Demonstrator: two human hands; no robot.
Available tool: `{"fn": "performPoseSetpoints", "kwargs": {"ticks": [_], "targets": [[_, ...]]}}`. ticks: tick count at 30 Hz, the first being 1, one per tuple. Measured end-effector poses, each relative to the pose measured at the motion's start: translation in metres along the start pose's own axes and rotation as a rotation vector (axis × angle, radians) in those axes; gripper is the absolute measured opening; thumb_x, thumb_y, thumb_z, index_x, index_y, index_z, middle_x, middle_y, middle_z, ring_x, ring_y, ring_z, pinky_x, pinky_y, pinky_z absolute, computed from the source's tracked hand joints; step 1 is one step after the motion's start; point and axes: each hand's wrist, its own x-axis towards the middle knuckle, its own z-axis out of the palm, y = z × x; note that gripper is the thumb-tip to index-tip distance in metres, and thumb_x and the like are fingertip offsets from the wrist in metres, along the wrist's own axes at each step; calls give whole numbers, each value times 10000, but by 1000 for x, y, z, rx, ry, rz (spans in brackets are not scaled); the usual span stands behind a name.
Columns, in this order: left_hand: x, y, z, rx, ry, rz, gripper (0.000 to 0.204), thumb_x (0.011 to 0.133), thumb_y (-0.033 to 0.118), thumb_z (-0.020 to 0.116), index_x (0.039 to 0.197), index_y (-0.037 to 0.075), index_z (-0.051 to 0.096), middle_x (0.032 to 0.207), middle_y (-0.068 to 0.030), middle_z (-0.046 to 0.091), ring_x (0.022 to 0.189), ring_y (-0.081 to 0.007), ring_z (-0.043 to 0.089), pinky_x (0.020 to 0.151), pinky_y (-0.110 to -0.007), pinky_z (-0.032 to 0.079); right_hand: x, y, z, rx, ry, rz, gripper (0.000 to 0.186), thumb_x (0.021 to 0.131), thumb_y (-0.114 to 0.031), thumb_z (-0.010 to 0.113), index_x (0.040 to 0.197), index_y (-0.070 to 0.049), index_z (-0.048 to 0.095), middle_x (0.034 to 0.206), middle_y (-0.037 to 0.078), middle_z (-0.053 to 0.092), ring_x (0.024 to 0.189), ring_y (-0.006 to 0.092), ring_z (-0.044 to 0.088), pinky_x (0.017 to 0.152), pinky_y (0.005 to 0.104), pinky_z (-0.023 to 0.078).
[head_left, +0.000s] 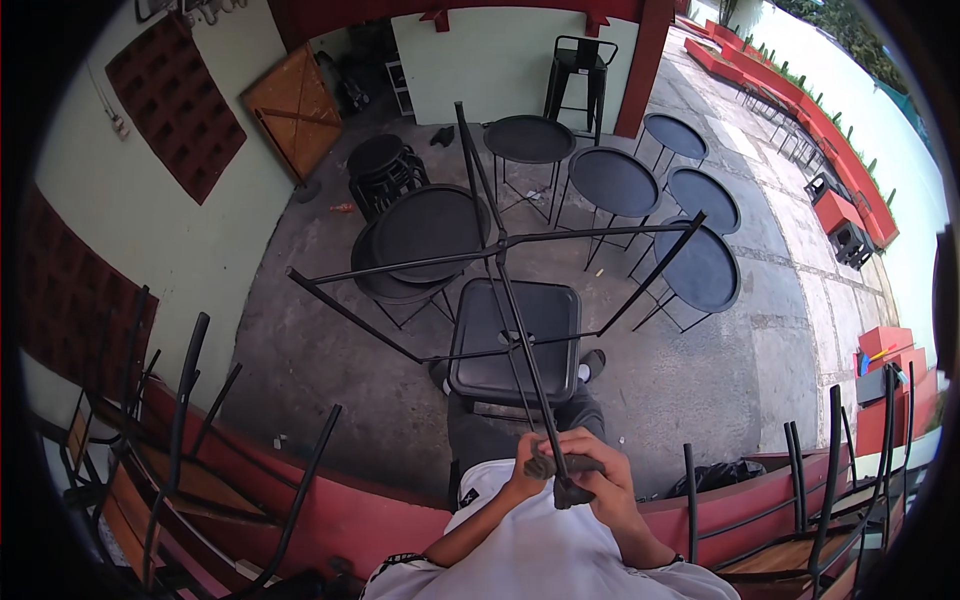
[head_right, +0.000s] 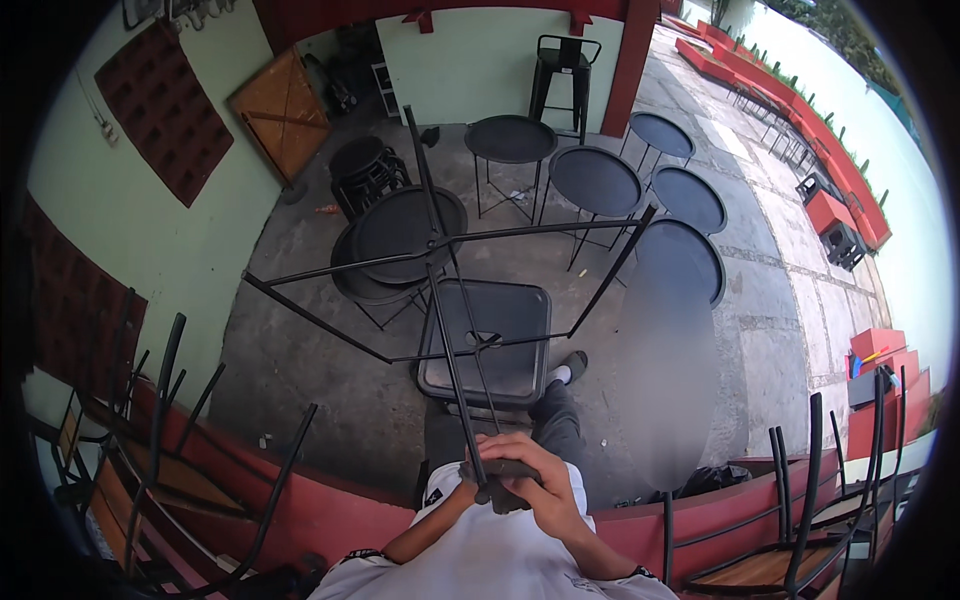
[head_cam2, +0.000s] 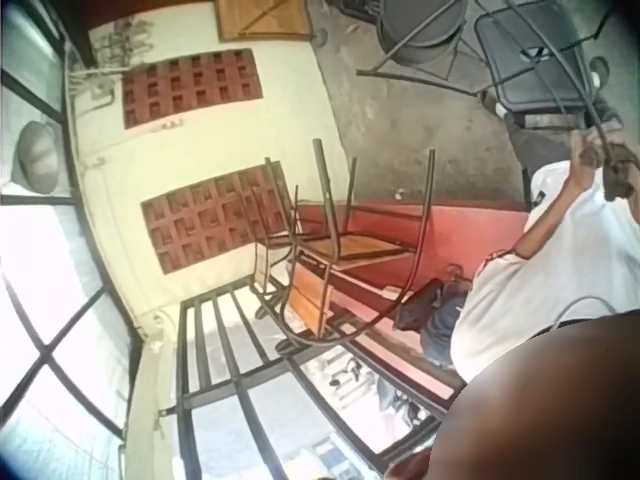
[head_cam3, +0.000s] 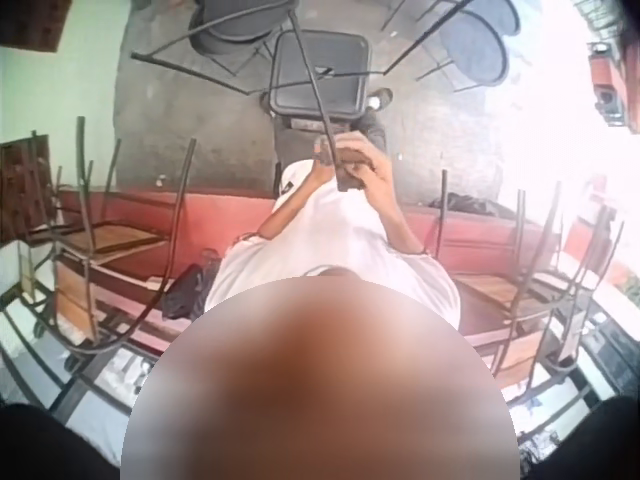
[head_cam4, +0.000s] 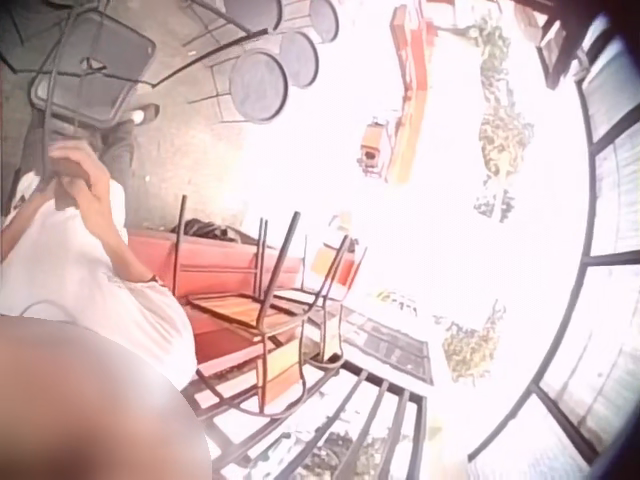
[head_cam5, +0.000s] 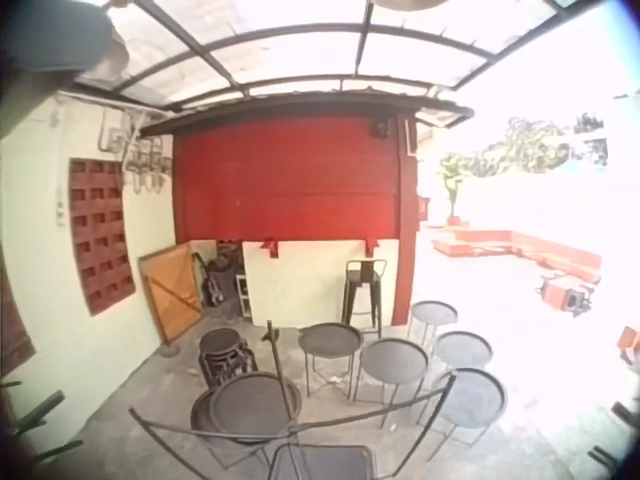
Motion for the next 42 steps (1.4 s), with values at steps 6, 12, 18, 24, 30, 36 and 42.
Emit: {"fn": "performPoseSetpoints", "kwargs": {"ticks": [6,12,18,24,30,36,42], "targets": [[-3,-73,22,-464,-79,-454,155,852,105,650,978,16,634,973,-71,645,893,-198,612,811,-324,450,-1,-33,-13,-219,-58,-91,440,700,-8,587,1139,29,586,1134,173,620,1090,319,587,1007,373,389],[47,-16,68,-733,-84,-302,159,910,166,514,935,30,593,878,-2,581,809,-58,516,700,-245,416,13,-74,0,-648,168,2,428,726,-10,613,1149,7,551,1021,165,621,826,291,633,750,354,479],[82,-7,58,-344,-191,-261,211,810,247,659,910,72,597,844,1,604,788,-103,591,687,-262,482,11,-73,-13,-795,180,-22,559,758,74,527,1306,14,435,1038,176,608,723,283,617,642,322,477],[87,-13,72,-349,-143,-339,140,841,185,661,906,67,625,874,1,646,798,-110,628,674,-267,494,12,-66,-9,-231,284,-3,611,803,96,469,1400,11,371,1204,124,593,703,61,562,586,200,455],[82,-39,74,-288,-206,-405,123,861,186,658,829,87,593,788,22,584,738,-83,583,654,-247,459,20,-70,-3,-161,351,6,530,808,85,503,1327,24,416,1164,109,579,733,67,554,628,188,447],[76,-30,82,-897,-170,-426,236,860,263,616,732,119,481,713,28,455,672,-97,478,633,-242,381,31,-40,-7,-229,325,-202,258,797,84,618,920,-38,427,808,40,504,749,78,488,688,232,406],[105,-15,63,-493,-295,-454,324,956,256,460,739,31,547,692,6,526,661,-72,475,611,-254,397,36,-23,-12,-86,366,-13,247,841,49,639,817,-63,420,829,21,483,796,64,473,682,216,385]]}}
